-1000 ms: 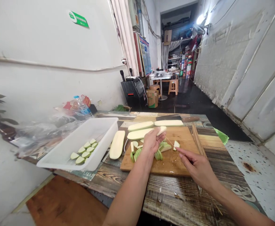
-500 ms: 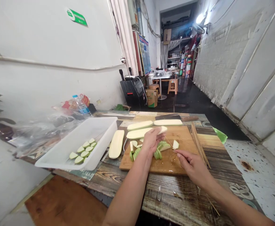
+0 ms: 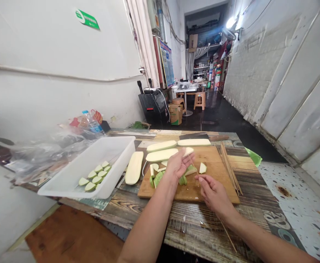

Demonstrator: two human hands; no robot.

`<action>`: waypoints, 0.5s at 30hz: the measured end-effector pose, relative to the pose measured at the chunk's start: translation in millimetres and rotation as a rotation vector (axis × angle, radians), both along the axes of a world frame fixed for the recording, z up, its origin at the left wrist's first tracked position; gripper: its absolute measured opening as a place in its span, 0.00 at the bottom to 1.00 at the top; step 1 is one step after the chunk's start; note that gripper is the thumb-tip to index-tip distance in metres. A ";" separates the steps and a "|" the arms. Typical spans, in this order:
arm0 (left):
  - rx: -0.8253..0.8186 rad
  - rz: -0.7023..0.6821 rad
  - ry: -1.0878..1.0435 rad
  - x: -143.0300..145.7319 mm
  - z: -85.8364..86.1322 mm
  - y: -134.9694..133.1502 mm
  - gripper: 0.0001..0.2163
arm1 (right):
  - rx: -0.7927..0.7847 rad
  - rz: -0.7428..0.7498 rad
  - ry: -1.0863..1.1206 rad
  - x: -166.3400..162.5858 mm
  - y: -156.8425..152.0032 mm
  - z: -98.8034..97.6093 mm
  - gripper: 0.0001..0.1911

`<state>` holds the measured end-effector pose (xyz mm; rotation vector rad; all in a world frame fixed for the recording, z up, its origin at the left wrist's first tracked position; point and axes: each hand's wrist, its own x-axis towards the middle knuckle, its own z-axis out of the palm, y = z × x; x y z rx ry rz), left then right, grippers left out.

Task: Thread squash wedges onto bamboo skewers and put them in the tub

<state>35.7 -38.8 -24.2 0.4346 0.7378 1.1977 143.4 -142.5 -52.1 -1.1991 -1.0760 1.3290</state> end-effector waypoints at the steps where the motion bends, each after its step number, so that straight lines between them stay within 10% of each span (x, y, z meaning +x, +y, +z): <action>1: -0.002 -0.006 0.008 0.1 -0.1 -0.1 0.06 | -0.002 -0.003 0.000 0.2 0.8 -0.4 0.19; 15: 0.033 0.005 0.154 -2.2 4.3 -0.7 0.08 | -0.125 0.137 0.352 7.2 -0.1 10.6 0.18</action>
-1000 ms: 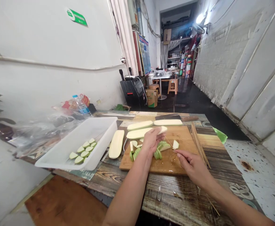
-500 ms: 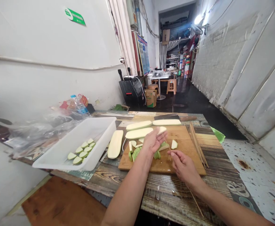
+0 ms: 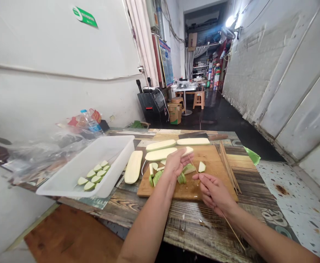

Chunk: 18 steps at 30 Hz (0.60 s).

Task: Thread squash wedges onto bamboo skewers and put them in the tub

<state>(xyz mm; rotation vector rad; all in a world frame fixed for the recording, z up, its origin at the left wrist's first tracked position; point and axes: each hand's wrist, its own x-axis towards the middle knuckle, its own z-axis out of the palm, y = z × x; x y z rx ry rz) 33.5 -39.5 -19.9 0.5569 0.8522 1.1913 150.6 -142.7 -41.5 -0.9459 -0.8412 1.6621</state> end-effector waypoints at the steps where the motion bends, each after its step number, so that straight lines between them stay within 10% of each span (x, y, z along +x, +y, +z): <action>1: -0.004 -0.003 -0.001 -0.2 -0.2 0.4 0.08 | 0.001 0.012 0.034 0.5 0.4 0.0 0.18; 6: 0.009 -0.007 -0.005 0.3 -2.2 1.4 0.08 | 0.044 -0.038 -0.083 0.1 4.2 -1.3 0.18; 14: 0.037 0.015 0.015 7.6 0.0 -4.7 0.07 | 0.527 -0.268 -1.050 14.2 10.5 -2.3 0.15; 18: 0.041 0.018 0.001 7.5 0.4 -5.0 0.06 | 0.509 -0.225 -0.958 13.4 10.6 3.0 0.14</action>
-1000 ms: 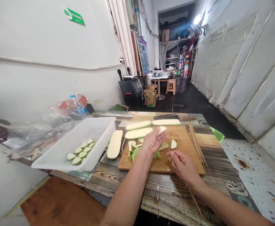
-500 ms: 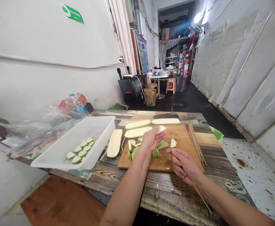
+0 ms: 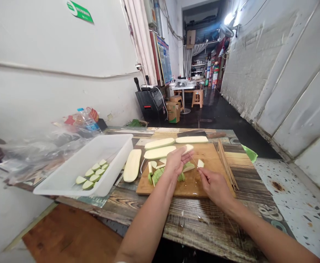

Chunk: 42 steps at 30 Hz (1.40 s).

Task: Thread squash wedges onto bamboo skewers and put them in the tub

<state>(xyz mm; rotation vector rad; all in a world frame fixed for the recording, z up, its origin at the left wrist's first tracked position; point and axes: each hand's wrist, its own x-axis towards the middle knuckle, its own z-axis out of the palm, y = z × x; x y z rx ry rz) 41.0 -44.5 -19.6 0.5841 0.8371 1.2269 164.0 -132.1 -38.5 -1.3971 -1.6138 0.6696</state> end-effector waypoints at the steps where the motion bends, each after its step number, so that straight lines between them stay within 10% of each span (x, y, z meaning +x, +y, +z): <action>1: -0.002 -0.003 -0.007 -0.1 -0.3 0.4 0.06 | -0.089 0.036 0.143 -1.4 -0.1 0.9 0.13; 9: -0.027 -0.016 -0.037 1.1 -2.7 1.5 0.06 | -0.555 0.285 1.113 -8.8 -0.9 6.7 0.10; 21: -0.005 -0.039 -0.001 9.3 -1.4 -7.9 0.05 | 0.044 -0.062 -0.116 -4.0 2.5 -1.5 0.15; 32: -0.030 -0.089 0.020 10.9 -5.6 -7.3 0.06 | -0.458 0.205 1.024 -11.3 7.7 -2.7 0.11; 42: -0.063 0.069 -0.031 2.6 11.6 -6.9 0.02 | -0.293 0.162 0.507 -0.5 12.8 -8.0 0.15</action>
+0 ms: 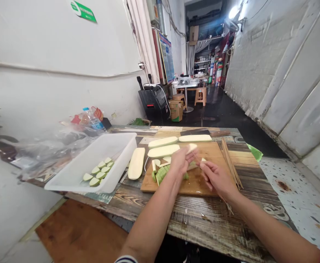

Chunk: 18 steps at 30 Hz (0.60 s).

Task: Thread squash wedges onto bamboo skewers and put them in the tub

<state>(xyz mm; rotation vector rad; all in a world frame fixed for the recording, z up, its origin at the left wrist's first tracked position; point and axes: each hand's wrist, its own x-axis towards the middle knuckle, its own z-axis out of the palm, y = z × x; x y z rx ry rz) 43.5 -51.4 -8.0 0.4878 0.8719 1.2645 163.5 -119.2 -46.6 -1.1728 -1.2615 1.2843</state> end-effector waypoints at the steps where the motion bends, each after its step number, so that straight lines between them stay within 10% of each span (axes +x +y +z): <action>1: 0.013 0.032 -0.007 -3.5 -1.1 3.2 0.02 | 0.031 0.008 -0.097 2.8 -1.0 0.7 0.15; 11: 0.078 0.035 0.007 -4.2 -8.0 6.3 0.04 | 0.275 -0.168 -0.447 11.0 -6.4 9.9 0.16; 18: 0.060 -0.031 -0.097 -13.3 -5.5 12.4 0.08 | 0.143 0.064 -0.294 10.9 -4.3 18.1 0.15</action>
